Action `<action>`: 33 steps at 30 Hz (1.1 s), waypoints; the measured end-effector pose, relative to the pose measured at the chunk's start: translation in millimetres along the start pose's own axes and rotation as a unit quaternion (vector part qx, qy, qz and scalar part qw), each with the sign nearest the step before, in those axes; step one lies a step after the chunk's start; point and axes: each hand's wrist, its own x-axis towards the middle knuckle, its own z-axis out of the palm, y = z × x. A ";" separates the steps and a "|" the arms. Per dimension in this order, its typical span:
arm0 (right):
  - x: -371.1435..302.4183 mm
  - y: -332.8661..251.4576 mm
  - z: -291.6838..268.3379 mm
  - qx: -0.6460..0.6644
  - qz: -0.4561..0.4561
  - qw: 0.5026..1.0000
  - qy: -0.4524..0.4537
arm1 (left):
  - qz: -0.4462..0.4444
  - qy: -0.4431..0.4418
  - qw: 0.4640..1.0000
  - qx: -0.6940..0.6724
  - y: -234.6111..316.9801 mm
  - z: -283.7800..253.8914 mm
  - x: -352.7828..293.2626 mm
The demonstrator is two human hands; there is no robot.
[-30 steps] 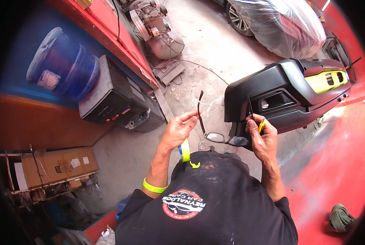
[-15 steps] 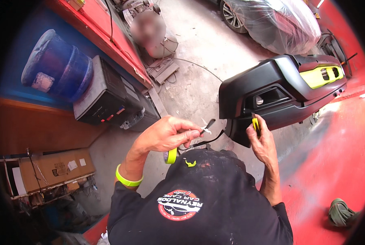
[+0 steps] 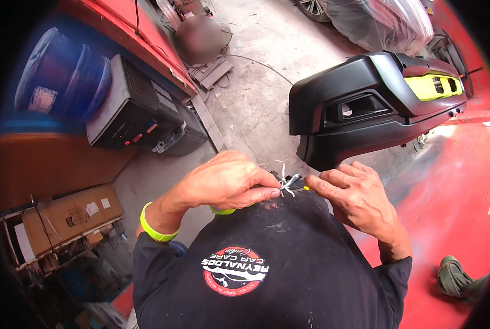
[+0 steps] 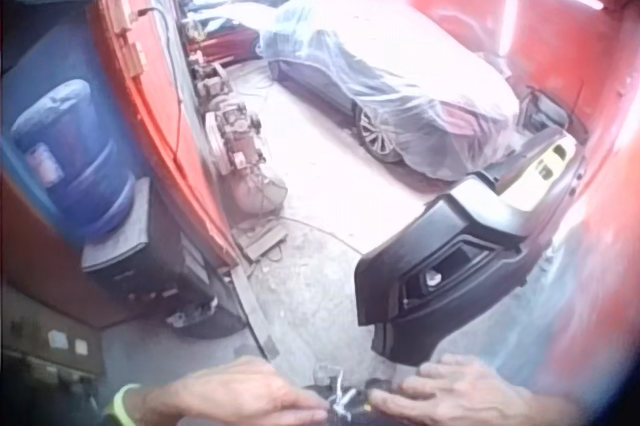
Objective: The person applies yellow masking tape to the edges of a car bumper's grille area, smoothing it down by hand and using a small yellow tool to press it into the corners, then uses a wire to secure a small component on the bumper.
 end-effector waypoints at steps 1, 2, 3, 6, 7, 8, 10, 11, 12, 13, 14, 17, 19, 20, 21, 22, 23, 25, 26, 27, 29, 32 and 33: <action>0.9 -0.5 -0.4 -0.009 -0.007 1.000 -0.004 | 0.000 0.002 1.000 -0.001 0.4 0.3 0.0; 2.3 -1.4 0.1 -0.010 -0.009 1.000 -0.005 | 0.002 0.003 1.000 0.005 0.8 0.4 -0.2; 3.6 -2.2 1.7 -0.012 -0.005 1.000 -0.005 | 0.004 0.005 1.000 0.012 1.2 0.9 -0.4; 2.5 1.3 7.0 -0.013 -0.006 1.000 -0.011 | 0.017 0.020 1.000 0.017 3.3 3.3 -0.4; 1.7 2.3 7.9 -0.012 -0.011 1.000 -0.016 | 0.018 0.020 0.999 0.017 3.3 3.6 -0.1; 1.6 2.2 8.5 -0.012 -0.012 1.000 -0.016 | 0.023 0.025 0.999 0.022 3.1 4.0 0.1; 1.1 1.7 9.3 -0.010 -0.007 1.000 -0.012 | 0.029 0.030 0.999 0.027 4.5 4.9 0.5; 0.8 1.5 9.6 -0.010 -0.006 1.000 -0.011 | 0.023 0.027 0.999 0.011 6.2 4.9 1.2; 0.5 1.3 9.8 -0.011 -0.003 1.000 -0.015 | 0.018 0.025 1.000 -0.005 7.3 5.0 1.7; 0.1 1.3 9.8 -0.011 0.001 1.000 -0.020 | 0.018 0.023 1.000 -0.003 7.4 5.8 1.9; 0.0 1.5 9.5 -0.011 0.001 1.000 -0.019 | 0.019 0.023 1.000 -0.008 7.2 7.2 1.9; -1.1 1.3 9.3 -0.013 -0.006 1.000 -0.024 | 0.024 0.022 0.999 0.003 6.9 9.2 2.8; -1.8 -0.1 11.8 -0.028 -0.016 0.999 -0.010 | 0.030 0.021 0.999 0.018 6.5 9.3 3.5; -2.1 -1.0 13.1 -0.028 -0.015 0.999 -0.009 | 0.032 0.016 0.999 0.041 6.0 9.5 3.7; -2.3 -2.4 14.3 -0.029 -0.009 0.999 -0.021 | 0.034 0.010 0.997 0.064 5.3 9.9 3.7; -2.1 -3.4 15.5 -0.030 -0.004 0.999 -0.032 | 0.034 0.010 0.997 0.064 3.9 11.1 3.8; -1.2 -4.2 16.6 -0.030 -0.004 0.999 -0.032 | 0.040 0.010 0.997 0.065 2.0 12.7 3.6; 1.2 -5.5 18.3 -0.055 -0.018 0.997 -0.058 | 0.046 0.011 0.997 0.066 -0.7 12.0 1.1; -1.5 -1.3 16.1 -0.055 -0.020 0.997 -0.058 | 0.049 -0.009 0.996 0.070 -3.2 9.6 -1.4; -6.8 6.5 10.6 -0.125 0.021 0.992 -0.031 | 0.050 -0.030 0.995 0.076 -5.1 6.0 -5.6; -13.6 9.5 -12.6 -0.135 0.052 0.987 0.071 | 0.009 -0.006 0.998 0.068 -5.9 -1.1 -19.9; -18.6 2.0 -39.7 0.117 0.052 0.956 0.265 | -0.037 0.002 0.994 0.099 -5.5 -5.9 -20.5; -13.9 0.4 -37.9 0.136 0.102 0.945 0.279 | -0.040 0.030 0.992 0.112 -10.2 -2.7 -20.6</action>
